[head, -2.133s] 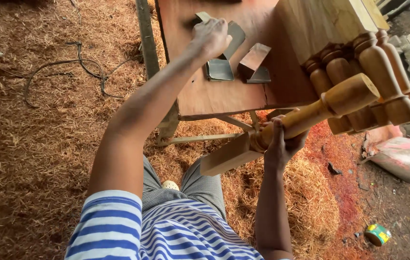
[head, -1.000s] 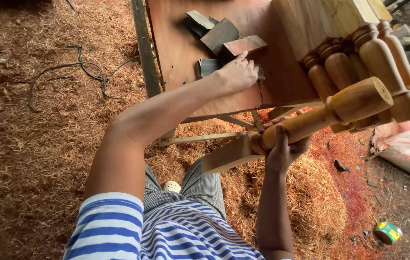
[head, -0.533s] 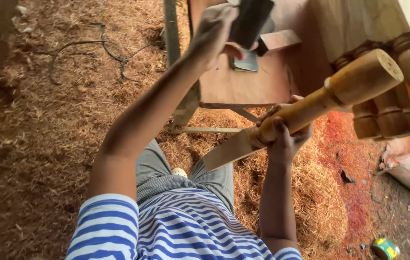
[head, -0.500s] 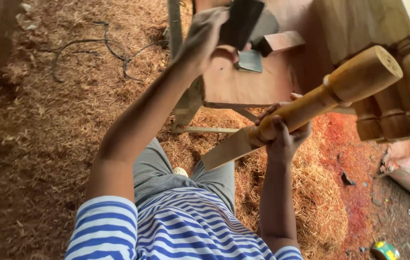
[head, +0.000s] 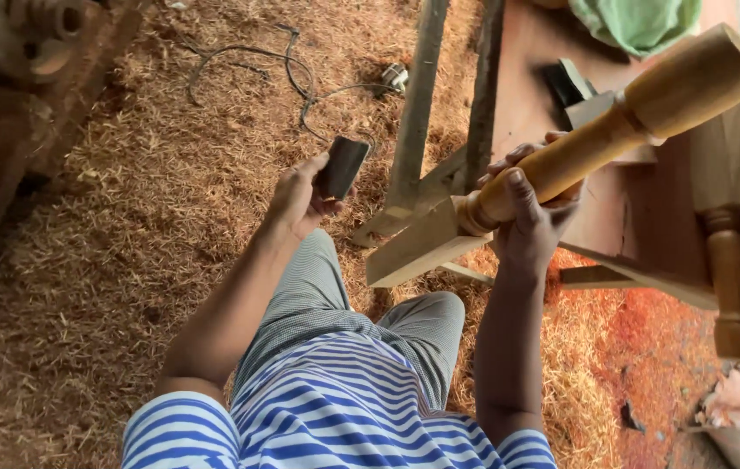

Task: Manual sanding of wooden furniture legs using sandpaper at a workbench.

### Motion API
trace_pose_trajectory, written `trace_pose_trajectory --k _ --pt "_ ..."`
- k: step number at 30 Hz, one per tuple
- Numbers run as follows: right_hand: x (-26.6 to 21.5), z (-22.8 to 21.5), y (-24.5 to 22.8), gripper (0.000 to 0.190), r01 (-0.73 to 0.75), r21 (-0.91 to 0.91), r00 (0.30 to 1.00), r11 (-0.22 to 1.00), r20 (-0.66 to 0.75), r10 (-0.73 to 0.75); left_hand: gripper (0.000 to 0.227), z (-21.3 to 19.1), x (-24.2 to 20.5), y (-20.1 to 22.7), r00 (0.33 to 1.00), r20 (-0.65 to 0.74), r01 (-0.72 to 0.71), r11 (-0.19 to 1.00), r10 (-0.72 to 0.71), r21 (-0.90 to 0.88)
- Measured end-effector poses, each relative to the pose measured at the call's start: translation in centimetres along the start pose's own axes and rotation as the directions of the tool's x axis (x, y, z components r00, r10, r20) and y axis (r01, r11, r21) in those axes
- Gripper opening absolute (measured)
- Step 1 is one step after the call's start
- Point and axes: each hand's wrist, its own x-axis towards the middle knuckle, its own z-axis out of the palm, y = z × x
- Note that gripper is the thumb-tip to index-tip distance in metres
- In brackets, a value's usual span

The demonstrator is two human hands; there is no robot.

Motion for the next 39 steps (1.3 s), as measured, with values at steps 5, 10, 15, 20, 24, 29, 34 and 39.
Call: trace_pose_trajectory --k 5,10,15,20,24,29,34,39 --pt "0.5 0.8 1.4 0.064 0.02 -0.027 0.999 0.999 0.026 -0.019 0.052 1.1 -1.6 -0.5 0.997 0.07 0.012 0.999 -0.008 -0.05" --pt "1.0 0.3 2.6 0.062 0.071 0.054 0.988 0.996 0.13 -0.077 0.077 4.5 -5.4 -0.2 0.912 0.36 -0.31 0.904 0.195 0.294" --pt "1.1 0.5 3.2 0.061 0.09 0.115 0.981 0.989 0.16 -0.108 0.073 5.3 -6.8 -2.2 0.702 0.669 -0.633 -0.215 0.245 0.743" --pt "1.3 0.4 4.6 0.061 0.092 0.037 0.98 0.995 0.174 -0.097 0.075 7.3 -6.6 -2.1 0.712 0.671 -0.549 -0.433 0.205 0.715" --pt "2.3 0.9 5.1 0.055 0.12 -0.039 0.977 0.992 0.183 -0.111 0.071 7.9 -4.5 -3.3 0.68 0.686 -0.497 -0.525 0.26 0.691" --pt "4.8 0.0 5.2 0.056 0.152 -0.055 0.972 0.987 0.19 -0.139 0.071 8.7 -3.0 -4.1 0.649 0.696 -0.442 -0.592 0.307 0.674" --pt "7.0 -1.1 5.6 0.058 0.147 -0.019 0.976 0.989 0.166 -0.142 0.071 9.2 -1.2 -4.9 0.64 0.71 -0.461 -0.594 0.293 0.66" --pt "8.5 -2.2 6.9 0.056 0.172 -0.036 0.979 0.984 0.118 -0.167 0.071 8.9 1.9 -6.7 0.713 0.662 -0.466 -0.549 0.232 0.694"
